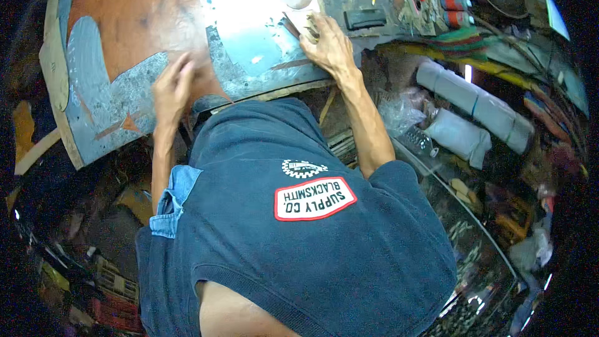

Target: Cutting out leather patterns for shoe components using a hand tool.

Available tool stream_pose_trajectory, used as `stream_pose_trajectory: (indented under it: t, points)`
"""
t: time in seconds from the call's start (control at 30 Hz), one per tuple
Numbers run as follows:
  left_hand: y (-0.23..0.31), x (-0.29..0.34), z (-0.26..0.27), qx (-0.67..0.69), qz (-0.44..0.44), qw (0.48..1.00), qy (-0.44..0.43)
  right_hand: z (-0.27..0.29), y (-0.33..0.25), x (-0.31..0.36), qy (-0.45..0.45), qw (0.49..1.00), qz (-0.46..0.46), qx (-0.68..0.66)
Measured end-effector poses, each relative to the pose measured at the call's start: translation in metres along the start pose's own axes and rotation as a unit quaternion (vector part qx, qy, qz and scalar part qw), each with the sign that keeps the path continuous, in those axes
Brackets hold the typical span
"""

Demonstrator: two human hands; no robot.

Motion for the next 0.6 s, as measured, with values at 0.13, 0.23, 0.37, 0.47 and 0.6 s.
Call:
stream_pose_trajectory:
  t: [0.13, 0.23, 0.37, 0.47, 0.6]
  points:
    - [0.053, -0.054, -0.099, 0.067, -0.109, 0.987, -0.098, -0.006, 0.005, 0.000, -0.019, 0.998, 0.023, -0.052]
    - [0.058, -0.092, -0.174, 0.048, -0.138, 0.975, -0.170, -0.005, 0.007, -0.003, -0.006, 0.997, 0.025, -0.077]
    - [0.034, -0.107, -0.210, 0.134, 0.022, 0.957, -0.257, -0.001, 0.006, -0.004, 0.015, 0.994, 0.048, -0.097]
    - [0.035, -0.113, -0.210, 0.063, -0.066, 0.980, -0.177, 0.001, 0.006, -0.002, 0.048, 0.993, 0.071, -0.084]
    - [0.057, -0.105, -0.207, -0.050, -0.072, 0.981, -0.171, 0.002, 0.008, 0.004, 0.089, 0.986, 0.071, -0.119]
Point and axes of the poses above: each hand's wrist, its own x-axis away from the middle knuckle, its own z-axis out of the back of the hand, y = z × x, the point moved 10 cm from there along -x, towards the middle knuckle, and after that the axes turned 5 degrees about -y, right-handed, at the moved point
